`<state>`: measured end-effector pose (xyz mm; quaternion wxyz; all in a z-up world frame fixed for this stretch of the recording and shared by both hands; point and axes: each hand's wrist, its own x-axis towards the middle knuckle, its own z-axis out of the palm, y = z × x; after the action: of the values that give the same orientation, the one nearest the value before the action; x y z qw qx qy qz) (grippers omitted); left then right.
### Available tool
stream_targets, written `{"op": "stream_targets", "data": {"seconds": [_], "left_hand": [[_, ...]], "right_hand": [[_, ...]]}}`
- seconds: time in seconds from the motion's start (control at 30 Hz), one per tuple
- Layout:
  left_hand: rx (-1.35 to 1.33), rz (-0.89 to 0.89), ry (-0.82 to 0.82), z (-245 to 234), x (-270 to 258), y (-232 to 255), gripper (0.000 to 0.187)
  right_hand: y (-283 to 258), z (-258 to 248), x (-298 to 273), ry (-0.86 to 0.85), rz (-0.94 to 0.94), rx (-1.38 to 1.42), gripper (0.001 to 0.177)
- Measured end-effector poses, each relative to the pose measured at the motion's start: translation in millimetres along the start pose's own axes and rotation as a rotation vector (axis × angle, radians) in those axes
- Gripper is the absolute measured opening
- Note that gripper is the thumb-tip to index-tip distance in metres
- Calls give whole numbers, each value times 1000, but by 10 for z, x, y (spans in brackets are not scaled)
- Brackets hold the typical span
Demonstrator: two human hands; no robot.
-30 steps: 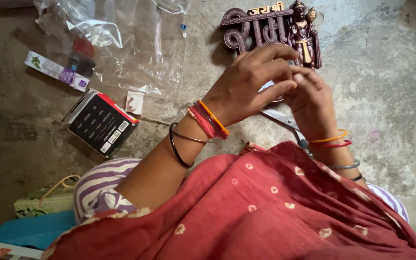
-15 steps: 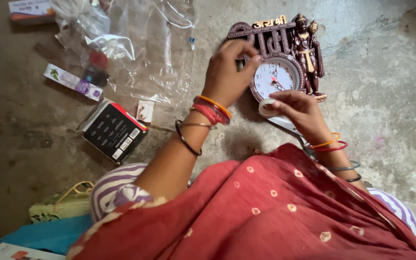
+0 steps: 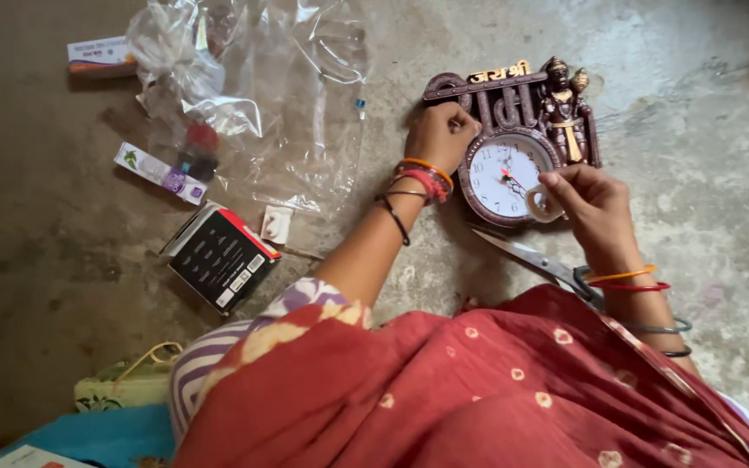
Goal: The person sits on the floor and uses scissors to cut tape, then applies the tape to the back of a decorative wall clock. They flip the clock over, adjust the hands, and place it back on the floor.
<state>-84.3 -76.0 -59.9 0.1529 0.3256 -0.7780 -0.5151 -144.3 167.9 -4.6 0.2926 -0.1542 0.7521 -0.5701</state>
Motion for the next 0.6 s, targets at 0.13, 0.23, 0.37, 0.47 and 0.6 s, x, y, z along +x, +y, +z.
{"op": "stream_targets", "data": {"seconds": [0.13,0.23,0.37,0.47,0.6], "left_hand": [[162,-33,-45,-12,16,77,18],[246,-155,-14,-39,7,146,17],[330,-63,-28,-59,10,209,16],[406,-54,-73,-32,11,245,17],[440,-117,-111,-8,52,289,16]], "right_hand": [[33,15,64,-13,-52,-104,19],[58,79,109,16,-72,-166,18],[80,134,134,27,-114,-111,18],[73,123,134,26,-120,-122,17],[59,117,147,17,-149,-137,17]]}}
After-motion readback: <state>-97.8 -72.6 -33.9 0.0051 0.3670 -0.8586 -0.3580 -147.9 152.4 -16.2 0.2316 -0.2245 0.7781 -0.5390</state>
